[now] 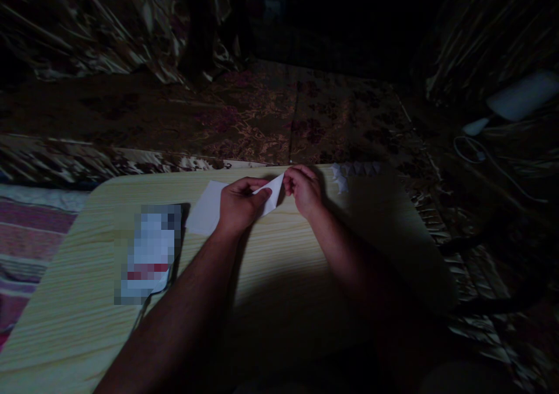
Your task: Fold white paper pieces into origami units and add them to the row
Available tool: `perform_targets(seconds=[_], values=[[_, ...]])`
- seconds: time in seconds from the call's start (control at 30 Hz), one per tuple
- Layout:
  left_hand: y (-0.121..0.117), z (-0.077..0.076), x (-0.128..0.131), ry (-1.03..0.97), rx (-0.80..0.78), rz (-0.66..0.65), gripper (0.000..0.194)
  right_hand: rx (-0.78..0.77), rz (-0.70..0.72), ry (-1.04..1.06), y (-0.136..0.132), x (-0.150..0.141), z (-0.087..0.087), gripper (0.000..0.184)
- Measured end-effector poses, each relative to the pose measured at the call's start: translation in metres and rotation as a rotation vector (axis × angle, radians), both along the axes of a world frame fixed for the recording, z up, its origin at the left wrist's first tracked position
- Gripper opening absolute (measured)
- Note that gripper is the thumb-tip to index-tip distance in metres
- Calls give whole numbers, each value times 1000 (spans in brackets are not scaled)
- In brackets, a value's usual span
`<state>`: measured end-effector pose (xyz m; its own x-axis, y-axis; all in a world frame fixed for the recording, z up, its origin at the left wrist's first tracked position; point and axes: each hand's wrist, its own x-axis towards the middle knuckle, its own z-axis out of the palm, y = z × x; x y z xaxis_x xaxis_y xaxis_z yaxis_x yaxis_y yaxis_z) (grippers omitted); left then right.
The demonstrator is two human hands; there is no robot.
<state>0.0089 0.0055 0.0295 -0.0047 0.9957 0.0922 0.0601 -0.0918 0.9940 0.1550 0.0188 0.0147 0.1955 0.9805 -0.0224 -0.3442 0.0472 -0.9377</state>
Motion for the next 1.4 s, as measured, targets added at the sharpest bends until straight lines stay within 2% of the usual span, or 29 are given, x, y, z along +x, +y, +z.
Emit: perform_targets(seconds=[0.1,0.27,0.4,0.7,1.07,1.4], values=[[1,-1,-1,-2,-7,14,25,-7,1,-22,0,0,2,20],[1,0,0,-22,-3,20,26,-5,111,-139,-5,-4,8,26],[0,-1,1,-38,2,14,26,10,98,-209,-6,-6,7,28],[0,0,0,-6,-5,11,25,35,74,-210,-4,-5,1,25],[2,-3,-1,-35,-2,-13,25,23,119,-144,-3,-2,-3,22],[3,-4,-2,-19,-1,-22,24,34,83,-139,-5,-2,0,19]])
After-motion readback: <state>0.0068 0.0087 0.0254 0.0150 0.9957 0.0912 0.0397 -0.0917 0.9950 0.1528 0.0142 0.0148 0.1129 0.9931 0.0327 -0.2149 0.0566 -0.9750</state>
